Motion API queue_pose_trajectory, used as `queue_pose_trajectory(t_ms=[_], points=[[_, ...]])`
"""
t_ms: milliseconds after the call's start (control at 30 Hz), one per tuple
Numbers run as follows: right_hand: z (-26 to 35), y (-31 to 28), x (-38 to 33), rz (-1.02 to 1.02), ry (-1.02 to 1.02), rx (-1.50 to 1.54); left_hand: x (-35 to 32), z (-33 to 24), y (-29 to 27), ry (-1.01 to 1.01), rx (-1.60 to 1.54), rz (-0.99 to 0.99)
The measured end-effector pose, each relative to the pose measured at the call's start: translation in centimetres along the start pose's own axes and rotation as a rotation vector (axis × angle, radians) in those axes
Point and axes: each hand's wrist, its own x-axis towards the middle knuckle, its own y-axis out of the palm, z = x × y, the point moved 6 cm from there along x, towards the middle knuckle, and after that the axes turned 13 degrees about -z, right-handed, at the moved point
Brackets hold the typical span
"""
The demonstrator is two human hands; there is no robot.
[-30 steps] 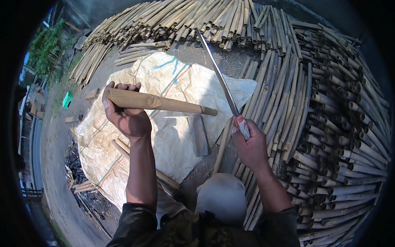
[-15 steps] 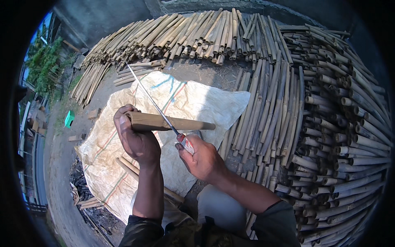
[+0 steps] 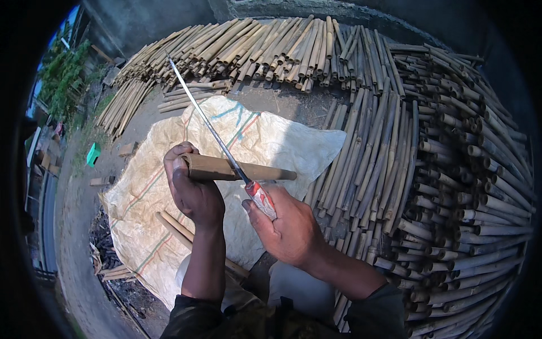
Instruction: The person spreads a large sack on the ground, then repeatedly picks up bamboo poles from a pile, cuts them into shorter pieces using a machete, and places the cut pieces back onto the pile.
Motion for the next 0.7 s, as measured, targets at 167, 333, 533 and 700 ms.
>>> queue_pose_trajectory(t_ms=[167, 333, 533, 700], points=[[0.5, 0.7, 0.5, -0.021, -0.002, -0.034, -0.4, 0.3, -0.2, 0.008, 0.001, 0.013], [-0.3, 0.2, -0.8, -0.033, 0.081, -0.053, -1.0, 0.1, 0.2, 0.081, 0.012, 0.052], [-5.0, 1.5, -0.3, 0.115, 0.263, -0.261, -0.6, 0.2, -0.5, 0.044, -0.02, 0.007], [-5.7, 0.3, -1.2, 0.137, 0.438, -0.207, 0.0, 0.2, -0.9, 0.056, -0.026, 0.004]])
